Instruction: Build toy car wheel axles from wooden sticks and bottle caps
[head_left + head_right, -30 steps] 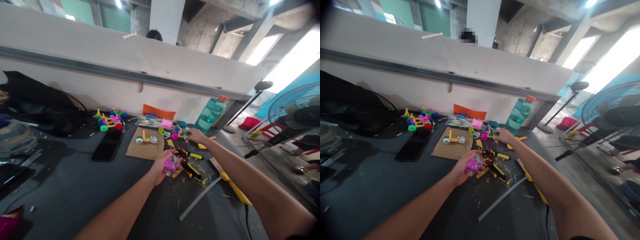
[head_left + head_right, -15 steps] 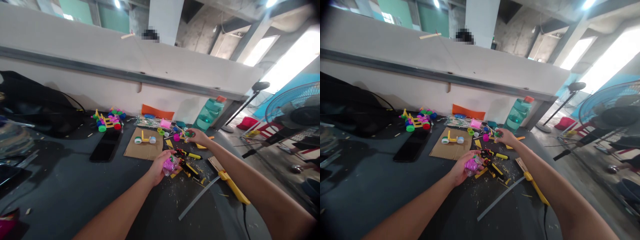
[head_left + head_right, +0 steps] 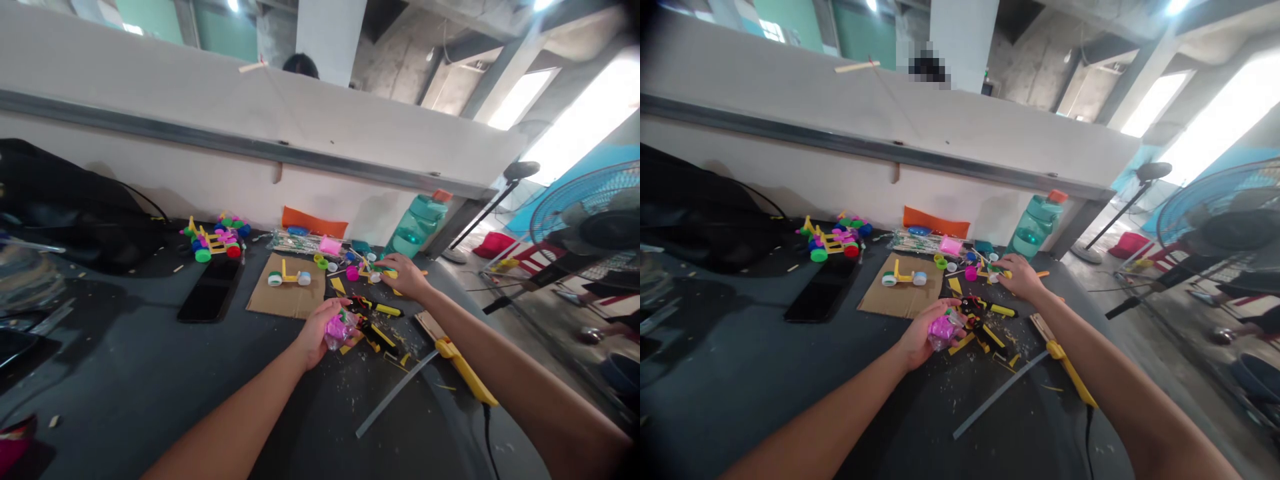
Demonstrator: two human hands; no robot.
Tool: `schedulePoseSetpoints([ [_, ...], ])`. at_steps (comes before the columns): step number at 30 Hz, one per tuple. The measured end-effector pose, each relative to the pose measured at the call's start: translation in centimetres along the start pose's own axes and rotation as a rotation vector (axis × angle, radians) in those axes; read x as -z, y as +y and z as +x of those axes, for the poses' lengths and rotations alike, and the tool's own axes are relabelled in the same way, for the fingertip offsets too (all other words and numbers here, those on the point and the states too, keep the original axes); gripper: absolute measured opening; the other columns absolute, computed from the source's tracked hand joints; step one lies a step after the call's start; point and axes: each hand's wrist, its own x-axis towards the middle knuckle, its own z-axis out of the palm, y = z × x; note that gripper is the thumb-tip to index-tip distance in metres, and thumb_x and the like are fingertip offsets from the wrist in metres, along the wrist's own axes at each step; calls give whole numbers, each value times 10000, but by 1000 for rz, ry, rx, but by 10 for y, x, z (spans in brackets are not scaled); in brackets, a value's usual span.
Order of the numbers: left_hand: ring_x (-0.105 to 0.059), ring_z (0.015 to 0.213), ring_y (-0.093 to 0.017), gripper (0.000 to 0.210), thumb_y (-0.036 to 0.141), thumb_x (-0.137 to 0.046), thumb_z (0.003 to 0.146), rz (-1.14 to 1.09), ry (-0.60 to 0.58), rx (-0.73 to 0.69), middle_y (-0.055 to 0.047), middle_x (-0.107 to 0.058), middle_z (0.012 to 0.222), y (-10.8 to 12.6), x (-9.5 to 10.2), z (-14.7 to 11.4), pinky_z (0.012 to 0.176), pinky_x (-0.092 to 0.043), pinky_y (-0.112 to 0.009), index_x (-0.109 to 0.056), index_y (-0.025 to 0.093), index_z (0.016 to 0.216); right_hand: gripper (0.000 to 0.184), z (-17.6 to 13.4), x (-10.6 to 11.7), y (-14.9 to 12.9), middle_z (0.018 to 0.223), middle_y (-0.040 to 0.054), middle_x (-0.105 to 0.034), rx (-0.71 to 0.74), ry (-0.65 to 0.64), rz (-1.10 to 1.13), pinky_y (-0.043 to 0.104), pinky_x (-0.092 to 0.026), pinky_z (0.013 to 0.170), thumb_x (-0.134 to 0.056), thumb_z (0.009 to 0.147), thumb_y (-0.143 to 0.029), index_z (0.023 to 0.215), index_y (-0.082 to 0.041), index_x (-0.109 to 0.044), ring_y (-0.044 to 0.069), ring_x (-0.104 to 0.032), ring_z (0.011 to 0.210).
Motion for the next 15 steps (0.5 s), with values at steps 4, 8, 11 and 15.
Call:
schedulePoseSetpoints([
  [4, -665, 619, -194, 280, 316, -510, 842, -2, -2, -3, -117, -655, 862, -1, 1, 0, 489, -526, -272, -506, 133, 1054, 530, 5, -6, 4, 1048, 68, -634, -120, -52, 76, 378, -447, 862, -665, 695, -325, 1199, -212, -546, 244, -584, 946],
  [8, -665, 625, -198, 294, 321, -519, 838, -3, -1, -5, -114, -655, 849, -2, 2, 1, 493, -525, -277, -500, 131, 1062, 647, 8, -19, 12, 914, 45, -682, -175, -129, 91, 356, -479, 764, -733, 617, -320, 1214, -201, -515, 232, -617, 850],
  [11, -667, 630, -203, 309, 316, -527, 831, -2, -2, 0, -117, -656, 859, -2, 2, 1, 496, -525, -282, -496, 131, 1077, 626, 10, -25, 16, 897, 47, -684, -203, -155, 89, 348, -476, 772, -726, 638, -311, 1217, -200, -512, 233, -618, 874],
  [15, -666, 631, -199, 304, 311, -522, 834, -2, 4, 2, -116, -657, 856, -1, 1, 0, 496, -523, -277, -497, 131, 1078, 611, 16, -26, 20, 920, 49, -680, -238, -174, 82, 339, -473, 782, -714, 660, -293, 1224, -197, -499, 232, -618, 890],
])
